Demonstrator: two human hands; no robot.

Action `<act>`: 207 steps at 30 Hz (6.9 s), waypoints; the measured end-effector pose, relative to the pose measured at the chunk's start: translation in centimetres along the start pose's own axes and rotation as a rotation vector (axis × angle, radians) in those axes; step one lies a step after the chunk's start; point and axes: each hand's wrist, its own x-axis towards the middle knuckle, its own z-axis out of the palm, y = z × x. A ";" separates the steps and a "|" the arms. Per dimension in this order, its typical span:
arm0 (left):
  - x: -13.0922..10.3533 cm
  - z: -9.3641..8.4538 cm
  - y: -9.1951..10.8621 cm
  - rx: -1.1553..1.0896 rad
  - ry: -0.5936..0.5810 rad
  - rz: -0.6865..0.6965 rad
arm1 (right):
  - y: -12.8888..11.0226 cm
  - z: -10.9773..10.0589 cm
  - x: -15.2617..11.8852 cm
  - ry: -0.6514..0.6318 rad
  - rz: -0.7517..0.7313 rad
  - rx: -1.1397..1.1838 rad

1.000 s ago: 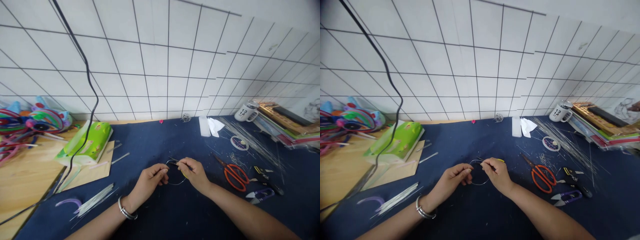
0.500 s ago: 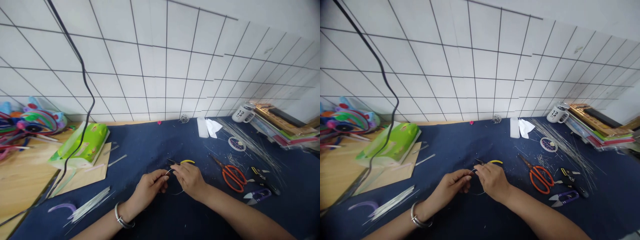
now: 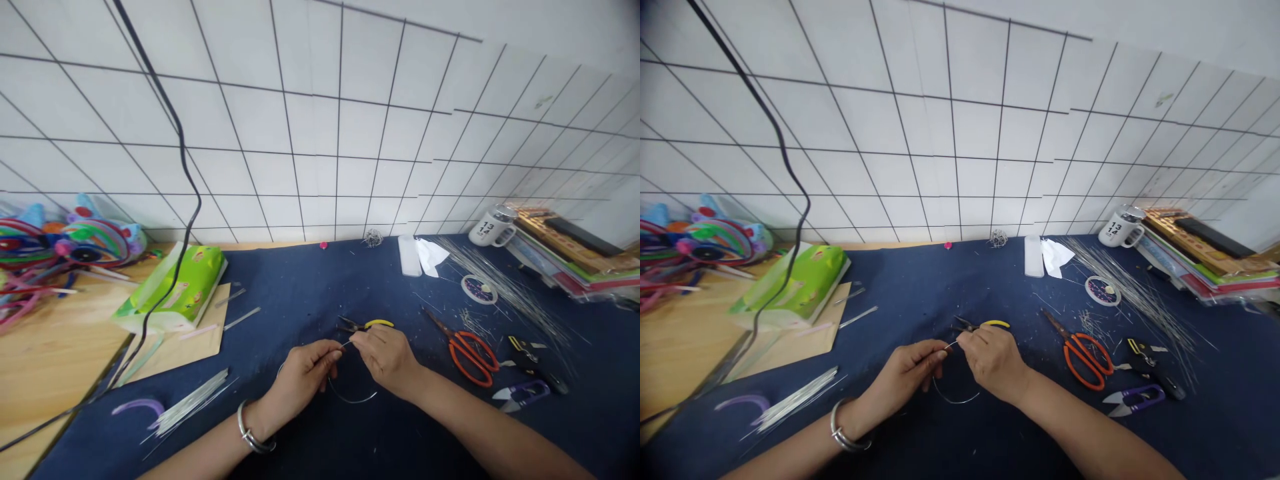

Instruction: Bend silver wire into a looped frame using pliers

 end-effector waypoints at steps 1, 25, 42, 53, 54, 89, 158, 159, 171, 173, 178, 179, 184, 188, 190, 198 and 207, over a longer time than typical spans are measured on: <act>0.0 0.0 0.0 0.000 0.001 0.001 | 0.0 0.1 0.0 0.010 0.004 0.000; 0.2 0.6 -0.3 -0.375 -0.011 -0.103 | 1.0 1.1 -0.2 0.121 0.088 0.006; 0.2 0.4 0.2 -0.396 -0.014 -0.081 | 1.5 1.1 -0.4 0.131 0.071 0.032; 0.0 0.6 0.4 -0.356 -0.045 -0.072 | 1.1 -0.1 -0.1 0.167 -0.021 -0.112; 0.1 0.7 0.4 -0.360 -0.052 -0.074 | 1.0 0.0 -0.1 0.170 -0.022 -0.112; -0.2 1.0 0.1 -0.320 -0.039 -0.055 | 4.0 -6.2 1.6 -0.215 0.274 0.037; -0.6 1.0 0.4 -0.239 -0.034 -0.048 | -0.2 -3.6 1.3 -0.235 0.697 0.723; -0.6 1.0 0.3 -0.251 -0.037 -0.059 | -0.1 -3.7 1.3 -0.232 0.688 0.718; -0.4 1.3 0.2 -0.313 -0.026 -0.128 | 0.1 -3.7 1.3 -0.185 0.653 0.575; -0.4 1.3 0.1 -0.319 -0.014 -0.129 | 0.0 -3.6 1.3 -0.196 0.656 0.602; -0.5 1.2 0.1 -0.348 -0.004 -0.112 | 0.0 -3.6 1.3 -0.206 0.650 0.591; -0.5 1.2 0.1 -0.357 -0.006 -0.109 | 0.0 -3.7 1.3 -0.207 0.649 0.586; -0.5 1.2 0.2 -0.362 -0.021 -0.122 | 0.3 -4.0 1.1 -0.226 0.621 0.545; -0.5 1.4 0.1 -0.363 -0.034 -0.126 | 0.6 -4.8 1.3 -0.283 0.579 0.453; -0.6 1.4 0.1 -0.390 -0.025 -0.129 | 1.0 -5.5 1.6 -0.324 0.553 0.387; -0.7 1.3 0.6 -0.448 -0.016 -0.147 | 9.8 -12.0 -0.9 -0.291 0.591 -0.378; -0.5 1.7 0.4 -0.438 -0.014 -0.159 | 19.9 -15.7 -6.8 -0.340 0.927 -0.622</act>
